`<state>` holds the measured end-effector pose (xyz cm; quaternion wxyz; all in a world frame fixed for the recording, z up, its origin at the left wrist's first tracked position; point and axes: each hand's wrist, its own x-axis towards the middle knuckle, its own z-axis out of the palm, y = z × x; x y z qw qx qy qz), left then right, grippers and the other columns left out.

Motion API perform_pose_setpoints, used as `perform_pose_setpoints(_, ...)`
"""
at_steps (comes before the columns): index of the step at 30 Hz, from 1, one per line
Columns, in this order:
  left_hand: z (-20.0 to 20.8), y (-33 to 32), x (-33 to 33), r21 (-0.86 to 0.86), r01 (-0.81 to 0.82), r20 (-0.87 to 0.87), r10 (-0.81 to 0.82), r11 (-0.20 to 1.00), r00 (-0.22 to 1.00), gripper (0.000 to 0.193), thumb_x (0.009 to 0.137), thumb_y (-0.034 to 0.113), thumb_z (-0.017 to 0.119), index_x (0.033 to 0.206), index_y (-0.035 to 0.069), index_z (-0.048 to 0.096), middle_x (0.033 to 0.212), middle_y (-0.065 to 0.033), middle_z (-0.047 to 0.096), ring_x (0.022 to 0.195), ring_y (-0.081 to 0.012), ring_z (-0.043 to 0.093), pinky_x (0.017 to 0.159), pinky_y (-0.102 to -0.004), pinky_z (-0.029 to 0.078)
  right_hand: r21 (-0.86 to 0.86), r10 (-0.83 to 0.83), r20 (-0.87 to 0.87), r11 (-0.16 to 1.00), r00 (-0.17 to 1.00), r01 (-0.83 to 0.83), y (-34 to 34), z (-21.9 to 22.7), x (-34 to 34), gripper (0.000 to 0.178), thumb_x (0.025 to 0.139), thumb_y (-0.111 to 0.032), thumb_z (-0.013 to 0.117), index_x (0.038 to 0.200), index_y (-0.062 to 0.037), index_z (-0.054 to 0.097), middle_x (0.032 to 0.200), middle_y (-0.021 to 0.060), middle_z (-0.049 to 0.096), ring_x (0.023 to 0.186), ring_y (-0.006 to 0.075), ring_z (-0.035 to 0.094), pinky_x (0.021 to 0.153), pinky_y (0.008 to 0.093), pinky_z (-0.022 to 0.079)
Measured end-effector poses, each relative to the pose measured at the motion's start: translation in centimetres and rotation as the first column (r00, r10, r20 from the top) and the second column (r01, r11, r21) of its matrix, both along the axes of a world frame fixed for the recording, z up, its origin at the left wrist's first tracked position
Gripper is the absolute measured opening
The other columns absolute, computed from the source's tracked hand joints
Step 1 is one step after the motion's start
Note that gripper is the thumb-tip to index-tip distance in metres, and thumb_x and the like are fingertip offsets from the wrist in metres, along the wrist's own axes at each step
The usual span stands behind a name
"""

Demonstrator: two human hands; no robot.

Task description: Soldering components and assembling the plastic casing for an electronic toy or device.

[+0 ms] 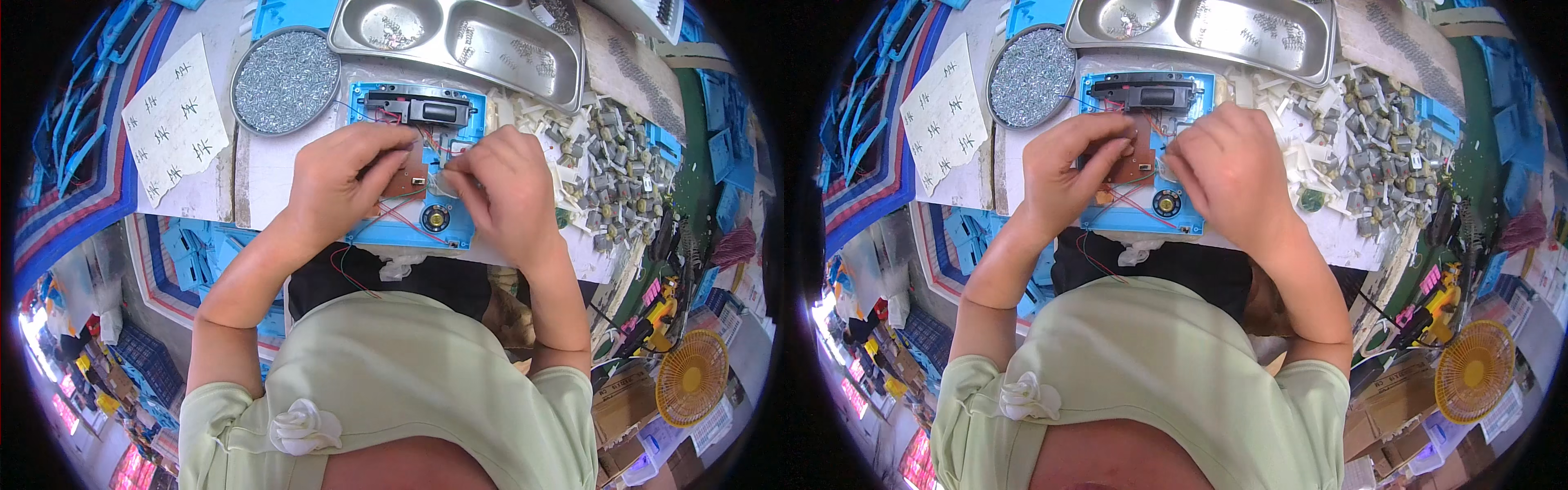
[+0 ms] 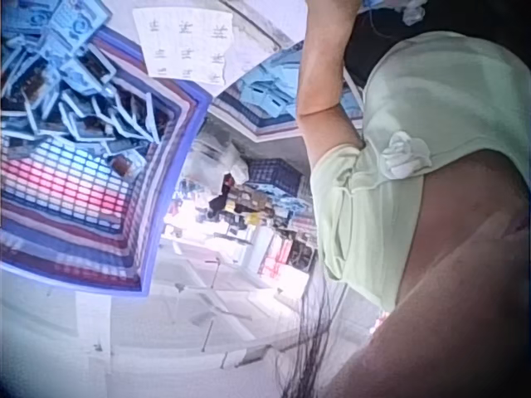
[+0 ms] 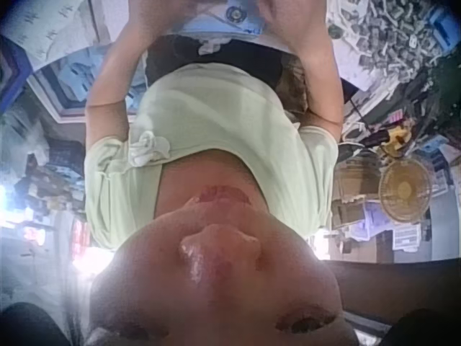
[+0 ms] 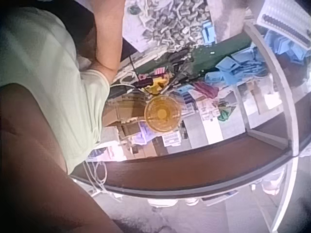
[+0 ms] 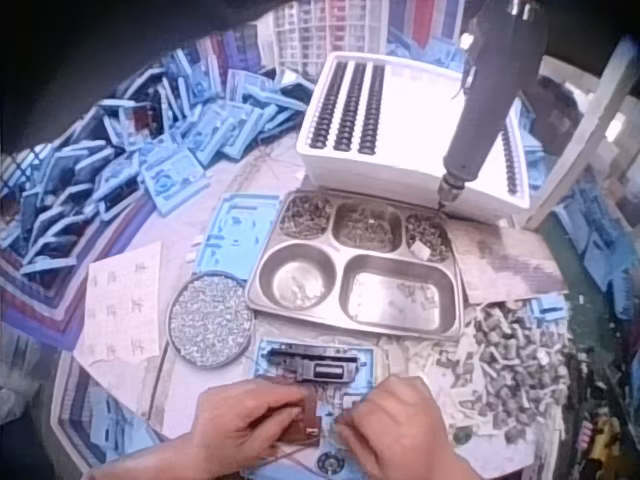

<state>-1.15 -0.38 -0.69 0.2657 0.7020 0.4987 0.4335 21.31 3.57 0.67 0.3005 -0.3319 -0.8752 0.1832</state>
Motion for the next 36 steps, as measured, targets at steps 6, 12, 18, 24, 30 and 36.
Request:
perform_pose_setpoints(6,0.7,0.5,0.2,0.117,0.084,-0.053,-0.078,0.990,0.996,0.020,0.083,-0.004,0.076,0.103,0.001,0.076,0.098,-0.0136,0.076,0.086,-0.0257,0.074,0.077,-0.0326,0.059,-0.030,0.034,0.053,0.999,0.998,-0.032,-0.4,0.6,0.3,0.018,0.075,-0.013,0.079,0.082,-0.0083,0.063,0.082,0.0048,0.062,0.084,0.0274,0.056,0.077,0.0402,0.042)
perform_pose_setpoints(12,0.7,2.2,1.1,0.092,0.245,-0.089,-0.237,0.965,0.967,0.017,0.084,-0.002,0.076,0.101,0.001,0.076,0.098,-0.0117,0.077,0.088,-0.0276,0.075,0.078,-0.0338,0.059,-0.027,-0.069,-0.052,0.997,0.996,0.068,-0.1,0.5,0.8,0.018,0.076,-0.011,0.080,0.084,-0.0087,0.064,0.080,0.0047,0.062,0.079,0.0272,0.057,0.074,0.0399,0.042)
perform_pose_setpoints(18,0.7,2.4,1.3,0.033,0.250,-0.067,-0.247,0.968,0.967,0.016,0.084,0.000,0.077,0.100,0.001,0.076,0.102,-0.0123,0.077,0.092,-0.0277,0.076,0.078,-0.0333,0.059,-0.030,-0.114,-0.194,0.993,0.974,0.110,0.0,-0.8,0.7,0.018,0.075,-0.010,0.082,0.085,-0.0083,0.068,0.077,0.0049,0.062,0.076,0.0270,0.058,0.070,0.0389,0.042)
perform_pose_setpoints(24,0.8,2.9,1.7,0.034,0.267,-0.085,-0.263,0.963,0.961,0.014,0.085,0.000,0.076,0.098,0.001,0.075,0.096,-0.0114,0.075,0.085,-0.0272,0.073,0.073,-0.0334,0.058,-0.026,-0.116,-0.253,0.993,0.961,0.113,-0.4,-1.2,0.6,0.017,0.073,-0.008,0.084,0.083,-0.0085,0.070,0.076,0.0047,0.062,0.075,0.0258,0.058,0.070,0.0379,0.042)
perform_pose_setpoints(30,1.0,3.2,2.1,0.003,0.263,-0.090,-0.261,0.965,0.961,0.012,0.087,0.000,0.074,0.099,0.001,0.073,0.091,-0.0103,0.070,0.073,-0.0244,0.068,0.066,-0.0319,0.054,-0.043,-0.171,-0.212,0.985,0.962,0.166,-0.7,-0.7,2.0,0.019,0.072,-0.008,0.085,0.084,-0.0077,0.070,0.076,0.0044,0.062,0.072,0.0251,0.056,0.069,0.0376,0.042)
perform_pose_setpoints(36,1.8,2.3,2.3,-0.115,0.156,-0.051,-0.162,0.981,0.985,0.010,0.088,0.000,0.072,0.097,0.001,0.071,0.088,-0.0090,0.068,0.068,-0.0201,0.064,0.060,-0.0281,0.049,-0.243,-0.703,-0.303,0.709,0.643,0.662,-7.5,1.5,14.5,0.010,0.086,0.007,0.070,0.095,0.0016,0.070,0.095,0.0064,0.066,0.086,0.0166,0.058,0.081,0.0299,0.048)
